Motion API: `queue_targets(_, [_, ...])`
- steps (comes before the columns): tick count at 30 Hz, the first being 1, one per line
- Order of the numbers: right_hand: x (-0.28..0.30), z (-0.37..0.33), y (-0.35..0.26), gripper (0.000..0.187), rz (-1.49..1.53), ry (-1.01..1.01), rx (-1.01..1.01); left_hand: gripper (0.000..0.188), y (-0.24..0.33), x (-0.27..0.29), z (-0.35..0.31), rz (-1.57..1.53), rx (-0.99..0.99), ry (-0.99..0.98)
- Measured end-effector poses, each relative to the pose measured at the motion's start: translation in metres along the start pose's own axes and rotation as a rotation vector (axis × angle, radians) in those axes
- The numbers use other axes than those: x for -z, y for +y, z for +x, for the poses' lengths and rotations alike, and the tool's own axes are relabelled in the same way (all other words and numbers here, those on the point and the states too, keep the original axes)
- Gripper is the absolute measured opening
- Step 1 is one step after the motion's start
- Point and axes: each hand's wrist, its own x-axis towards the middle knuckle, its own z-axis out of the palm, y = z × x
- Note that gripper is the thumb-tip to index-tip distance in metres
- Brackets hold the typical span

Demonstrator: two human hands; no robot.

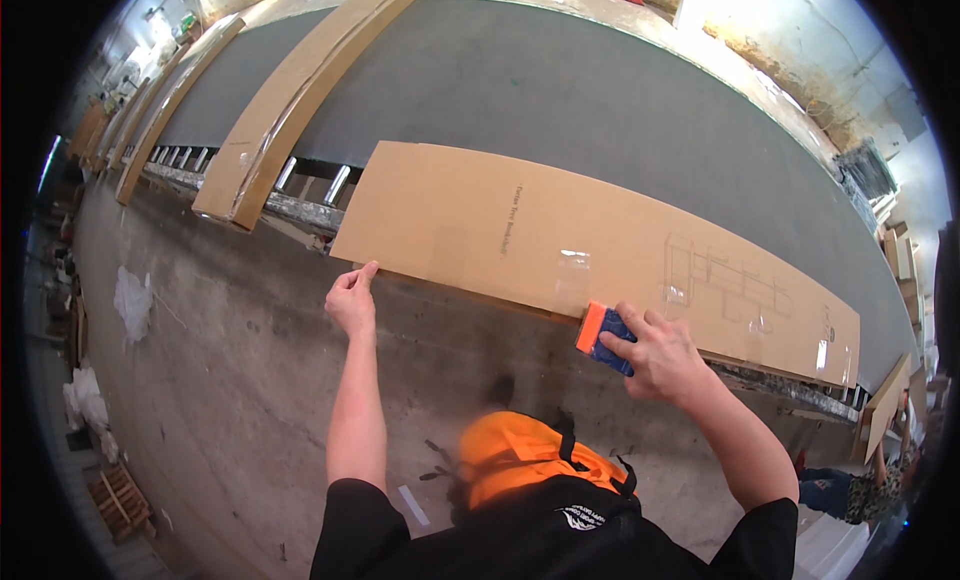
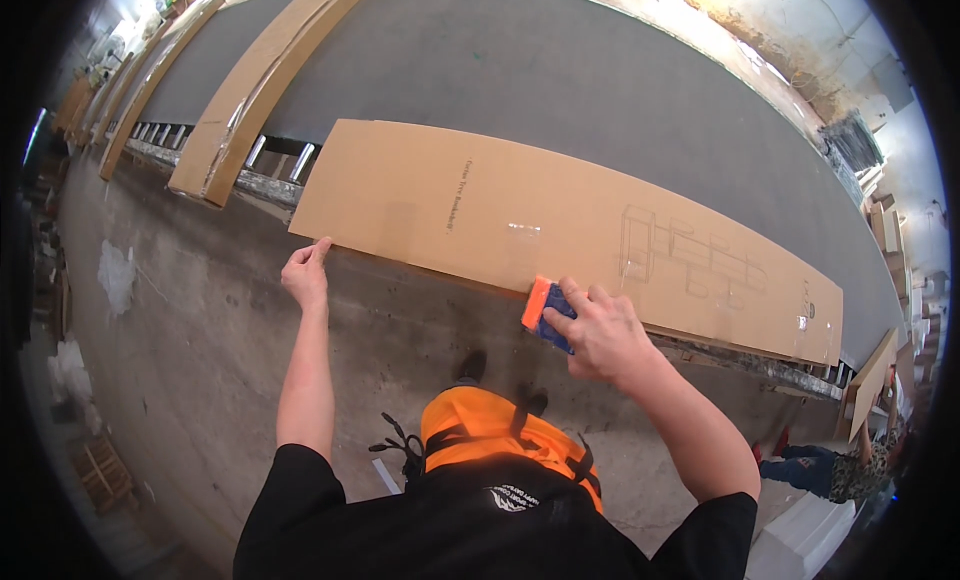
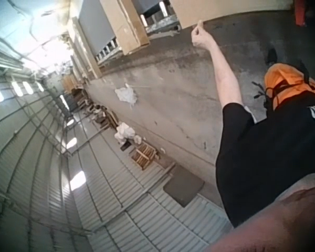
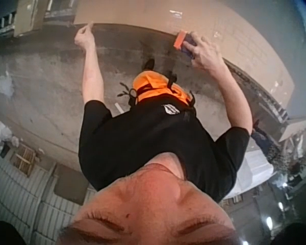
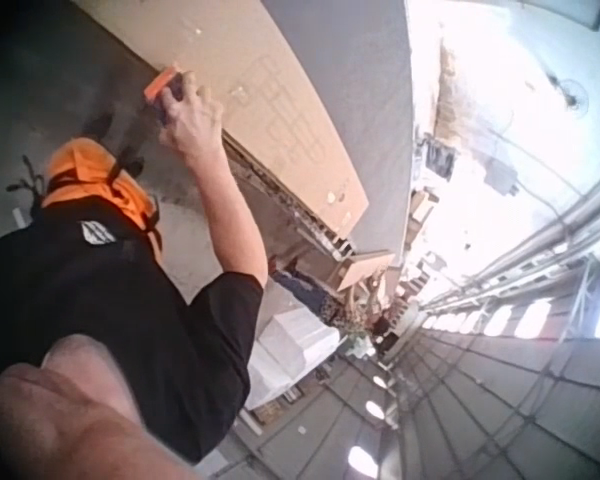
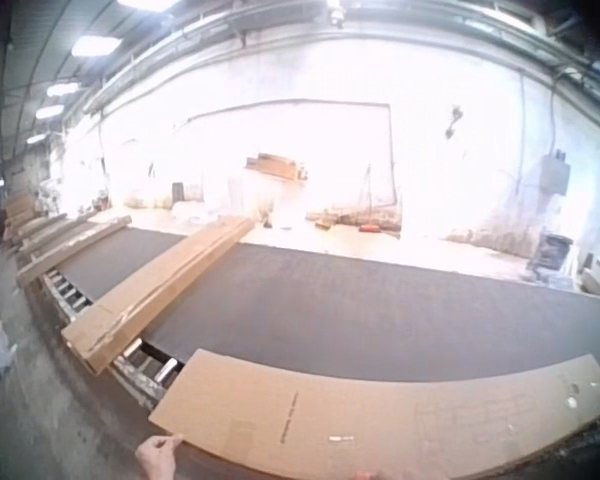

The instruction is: The person applies adhesive tape to a large cardboard box on a conveyor belt, then places white foam panels inside the box before closing and taping it shut.

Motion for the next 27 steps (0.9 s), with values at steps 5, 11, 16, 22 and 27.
queue_targets(5, [0.003, 0.024, -0.007, 0.063, -0.050, -0.150, -0.029, 0.026, -0.010, -0.009, 0.006, -0.383, 0.298, -0.114])
queue_targets(11, [0.005, 0.028, -0.005, 0.055, -0.091, -0.226, 0.029, 0.026, -0.012, -0.017, 0.001, -0.381, 0.336, -0.091])
queue_targets(16, [0.001, 0.029, -0.004, 0.060, -0.067, -0.212, 0.021, 0.048, 0.011, -0.048, -0.028, 0.083, 0.200, 0.096])
queue_targets(22, [-0.004, 0.029, -0.002, 0.066, -0.075, -0.208, 0.005, 0.053, 0.006, -0.077, -0.029, -0.073, 0.216, 0.273])
queue_targets(27, [0.000, 0.032, -0.004, 0.065, -0.063, -0.185, 0.020, 0.065, -0.003, -0.079, -0.008, -0.556, 0.214, 0.113])
